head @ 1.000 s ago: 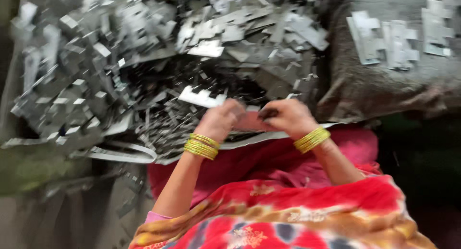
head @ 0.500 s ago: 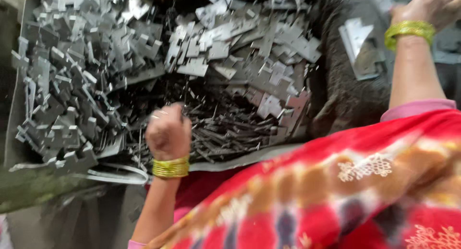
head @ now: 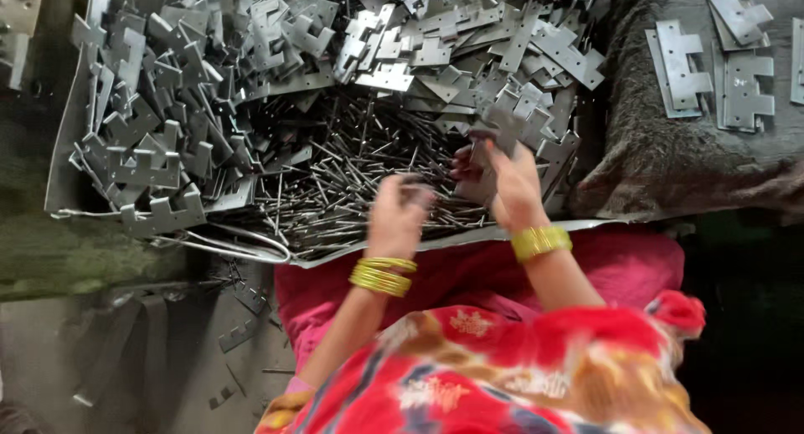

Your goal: The person sits on the floor and assembles metal brackets by inserting nails into pre-drilled holes. They pick up brackets and nails from a large pile, align the components, and place the assembled units onto a nearby surface.

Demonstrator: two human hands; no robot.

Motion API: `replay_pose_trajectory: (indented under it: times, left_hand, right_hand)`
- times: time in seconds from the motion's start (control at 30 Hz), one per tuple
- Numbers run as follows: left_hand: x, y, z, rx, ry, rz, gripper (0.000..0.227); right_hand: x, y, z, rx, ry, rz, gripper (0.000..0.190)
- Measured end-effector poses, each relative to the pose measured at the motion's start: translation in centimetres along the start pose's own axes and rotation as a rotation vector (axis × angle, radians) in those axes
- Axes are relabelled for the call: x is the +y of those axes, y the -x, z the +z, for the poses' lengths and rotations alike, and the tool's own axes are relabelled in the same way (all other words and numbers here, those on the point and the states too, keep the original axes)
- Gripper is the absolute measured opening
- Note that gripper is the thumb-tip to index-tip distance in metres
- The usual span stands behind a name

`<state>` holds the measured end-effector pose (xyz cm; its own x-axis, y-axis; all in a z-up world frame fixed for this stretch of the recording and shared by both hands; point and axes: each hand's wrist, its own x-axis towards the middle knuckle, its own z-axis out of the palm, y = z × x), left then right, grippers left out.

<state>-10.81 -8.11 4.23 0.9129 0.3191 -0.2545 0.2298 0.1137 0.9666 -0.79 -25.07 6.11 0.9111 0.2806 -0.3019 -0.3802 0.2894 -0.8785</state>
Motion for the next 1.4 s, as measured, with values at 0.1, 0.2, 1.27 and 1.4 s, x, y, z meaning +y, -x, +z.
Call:
replay_pose_trajectory:
  times: [0.1,0.2,1.27,1.4]
  left_hand:
    - [-1.2,-0.7,-4.2,0.174,-0.053,0.163,0.025]
    - [-2.7,-1.4,-6.5,0.155,0.091,0.146,0.022]
    - [2.2,-5.5,-5.9,-0.169,-0.045,-0.207,0.021]
    - [0.6,-2.2,-10.4,-0.075,-0.39,0.197,0.025]
  right_hand:
    - [1.7,-3.6,0.2,0.06,1.043,-0.273,0.018]
    - [5.7,-5.7,0.1,0.045,1.655,-0.62,0.011]
    - [5.1,2.1,-2.5,0.021,-0.549,0.193,0.023]
    - [7.6,2.0,0.0,0.0,-0.368,0.217,0.024]
